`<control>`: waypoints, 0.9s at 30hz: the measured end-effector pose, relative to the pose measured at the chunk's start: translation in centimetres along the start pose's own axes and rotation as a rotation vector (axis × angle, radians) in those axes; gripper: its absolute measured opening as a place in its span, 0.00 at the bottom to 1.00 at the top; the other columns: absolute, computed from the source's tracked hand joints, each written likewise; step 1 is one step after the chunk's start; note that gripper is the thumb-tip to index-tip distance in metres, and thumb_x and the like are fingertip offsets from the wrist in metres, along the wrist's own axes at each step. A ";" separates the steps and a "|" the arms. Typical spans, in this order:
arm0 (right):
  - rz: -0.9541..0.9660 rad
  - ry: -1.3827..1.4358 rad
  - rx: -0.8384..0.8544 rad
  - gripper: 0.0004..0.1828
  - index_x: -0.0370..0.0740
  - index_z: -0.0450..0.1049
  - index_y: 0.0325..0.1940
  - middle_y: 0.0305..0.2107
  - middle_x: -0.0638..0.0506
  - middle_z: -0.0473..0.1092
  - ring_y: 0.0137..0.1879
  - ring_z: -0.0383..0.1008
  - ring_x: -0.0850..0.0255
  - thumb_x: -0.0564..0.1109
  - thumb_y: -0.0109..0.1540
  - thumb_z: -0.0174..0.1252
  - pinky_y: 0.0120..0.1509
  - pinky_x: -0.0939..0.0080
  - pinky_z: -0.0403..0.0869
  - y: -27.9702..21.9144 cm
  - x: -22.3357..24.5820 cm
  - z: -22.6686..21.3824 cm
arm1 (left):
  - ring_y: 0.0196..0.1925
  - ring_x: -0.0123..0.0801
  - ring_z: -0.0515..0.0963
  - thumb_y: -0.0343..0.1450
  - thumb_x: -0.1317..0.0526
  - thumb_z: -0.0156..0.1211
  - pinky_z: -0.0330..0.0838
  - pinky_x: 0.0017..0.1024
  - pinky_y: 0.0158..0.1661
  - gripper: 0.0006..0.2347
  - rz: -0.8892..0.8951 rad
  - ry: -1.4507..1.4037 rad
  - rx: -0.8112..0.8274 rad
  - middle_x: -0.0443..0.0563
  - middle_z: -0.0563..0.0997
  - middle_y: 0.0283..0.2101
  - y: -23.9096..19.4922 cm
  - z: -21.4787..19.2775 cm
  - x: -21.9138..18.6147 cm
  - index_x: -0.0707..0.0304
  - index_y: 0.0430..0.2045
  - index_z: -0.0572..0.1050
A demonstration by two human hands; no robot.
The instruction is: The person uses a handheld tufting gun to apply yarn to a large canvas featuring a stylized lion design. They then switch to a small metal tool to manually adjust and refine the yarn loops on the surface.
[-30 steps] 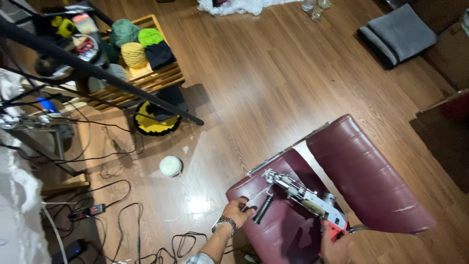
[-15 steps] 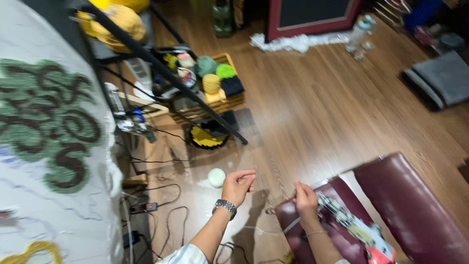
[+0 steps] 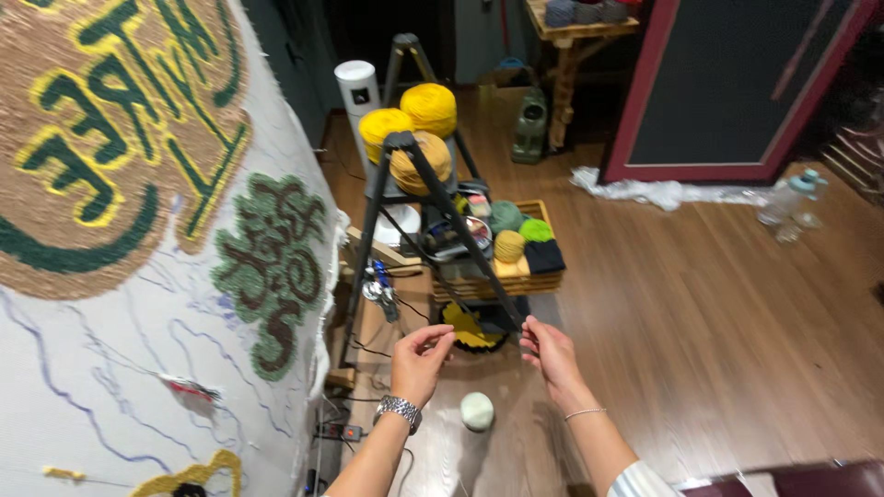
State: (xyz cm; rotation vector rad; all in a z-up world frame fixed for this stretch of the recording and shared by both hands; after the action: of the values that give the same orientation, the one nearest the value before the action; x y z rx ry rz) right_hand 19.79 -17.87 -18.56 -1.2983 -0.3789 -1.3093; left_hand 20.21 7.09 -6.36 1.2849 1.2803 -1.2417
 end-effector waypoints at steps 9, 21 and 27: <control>-0.091 -0.126 0.102 0.14 0.39 0.79 0.44 0.33 0.56 0.75 0.36 0.75 0.70 0.52 0.64 0.60 0.35 0.69 0.72 11.0 6.5 9.6 | 0.24 0.22 0.79 0.70 0.60 0.67 0.72 0.20 0.26 0.09 -0.031 0.017 -0.101 0.46 0.84 0.28 10.9 -5.0 -2.2 0.70 0.33 0.84; -0.456 -0.833 0.131 0.11 0.38 0.81 0.45 0.30 0.50 0.79 0.37 0.80 0.61 0.45 0.61 0.63 0.45 0.62 0.76 33.6 5.9 12.1 | 0.27 0.19 0.78 0.69 0.64 0.68 0.73 0.19 0.29 0.08 -0.079 0.043 -0.102 0.48 0.85 0.31 27.0 -2.4 7.1 0.71 0.35 0.84; -0.740 -1.345 0.377 0.17 0.43 0.79 0.48 0.46 0.45 0.72 0.52 0.74 0.46 0.40 0.54 0.63 0.56 0.50 0.72 34.3 6.7 14.3 | 0.27 0.21 0.81 0.69 0.64 0.66 0.77 0.19 0.30 0.08 -0.179 -0.071 -0.111 0.46 0.83 0.31 29.1 -2.5 12.5 0.70 0.36 0.82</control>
State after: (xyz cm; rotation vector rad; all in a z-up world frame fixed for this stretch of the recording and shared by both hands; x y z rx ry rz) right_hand 57.05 -17.82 -24.69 -1.5965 -2.0732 -0.6264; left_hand 48.85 9.17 -19.99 1.0567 1.4165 -1.3089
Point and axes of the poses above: each hand's wrist, its own y-axis towards the middle knuckle, its own z-axis out of the palm, x = y × z, the point moved 4 cm from there along y, towards the middle knuckle
